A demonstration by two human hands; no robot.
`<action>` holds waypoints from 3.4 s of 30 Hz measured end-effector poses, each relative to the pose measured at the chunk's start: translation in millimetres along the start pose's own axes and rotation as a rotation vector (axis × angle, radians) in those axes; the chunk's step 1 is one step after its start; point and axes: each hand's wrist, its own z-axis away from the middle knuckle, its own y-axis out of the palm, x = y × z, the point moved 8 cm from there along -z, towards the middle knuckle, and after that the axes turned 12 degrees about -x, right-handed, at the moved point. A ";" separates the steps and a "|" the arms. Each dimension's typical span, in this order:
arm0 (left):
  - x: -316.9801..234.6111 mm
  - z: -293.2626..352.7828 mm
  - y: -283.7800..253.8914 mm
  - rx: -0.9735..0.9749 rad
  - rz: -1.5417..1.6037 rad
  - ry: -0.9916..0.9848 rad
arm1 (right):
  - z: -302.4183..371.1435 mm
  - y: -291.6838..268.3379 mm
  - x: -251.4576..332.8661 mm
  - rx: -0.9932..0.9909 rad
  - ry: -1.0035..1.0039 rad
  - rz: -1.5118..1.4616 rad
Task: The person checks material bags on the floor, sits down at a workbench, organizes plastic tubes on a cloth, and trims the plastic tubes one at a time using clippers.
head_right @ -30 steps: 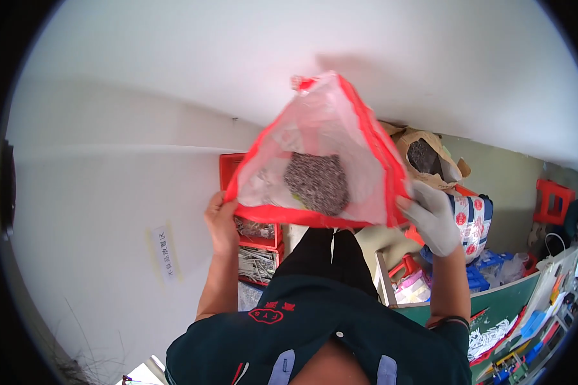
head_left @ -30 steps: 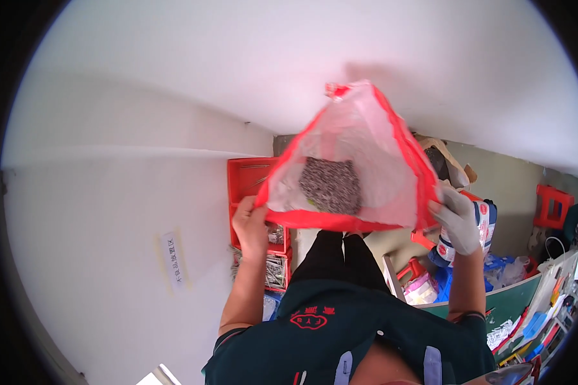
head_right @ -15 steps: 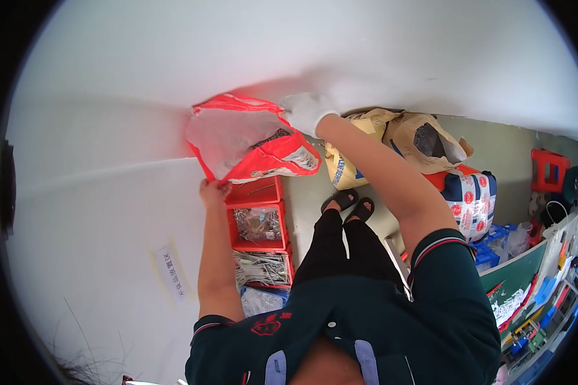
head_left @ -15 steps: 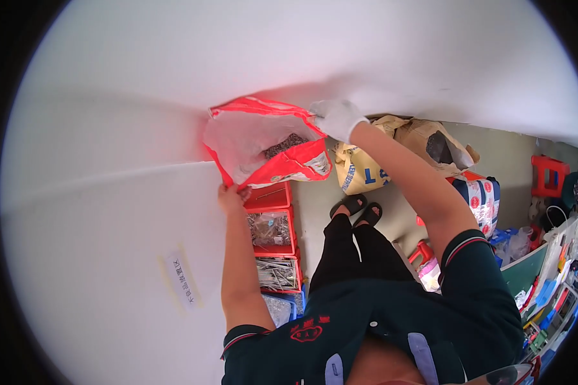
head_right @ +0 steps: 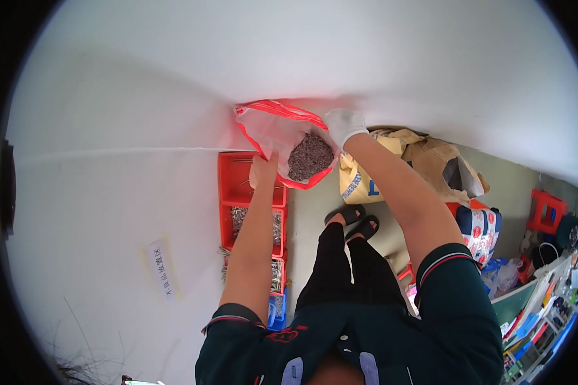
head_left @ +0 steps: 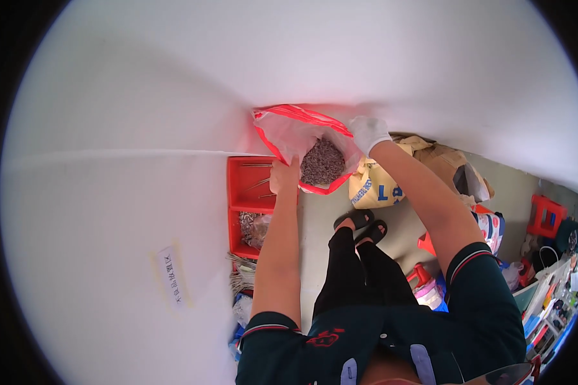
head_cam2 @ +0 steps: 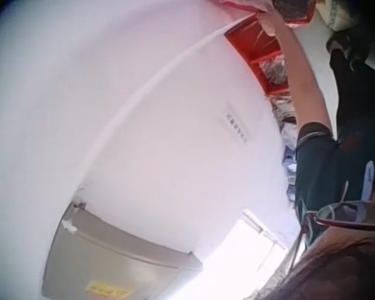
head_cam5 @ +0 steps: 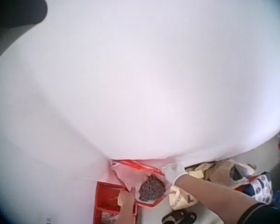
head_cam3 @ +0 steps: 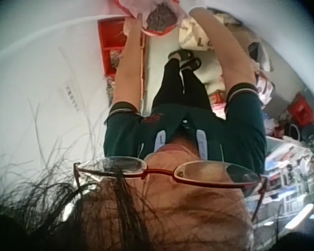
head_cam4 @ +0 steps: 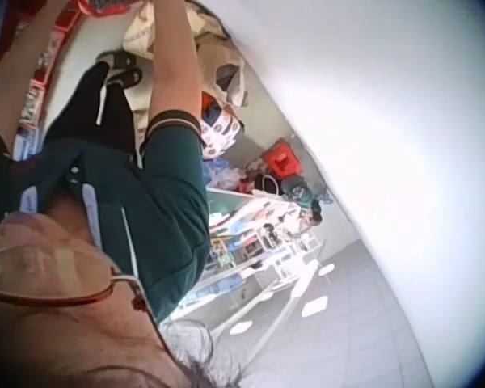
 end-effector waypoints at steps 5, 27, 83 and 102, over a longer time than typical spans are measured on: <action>53.3 -61.6 23.5 0.238 0.443 -0.320 | -44.7 -2.5 42.5 0.028 -0.135 0.183; 113.7 73.1 49.0 0.000 1.032 -0.659 | 144.8 -90.1 -107.6 -0.359 0.638 -0.582; -126.6 17.4 425.6 0.515 1.114 -0.081 | 450.4 267.1 -63.2 0.116 1.322 -1.127; -239.9 188.1 177.9 0.756 1.299 0.319 | 229.3 233.4 -198.5 0.112 0.945 -0.786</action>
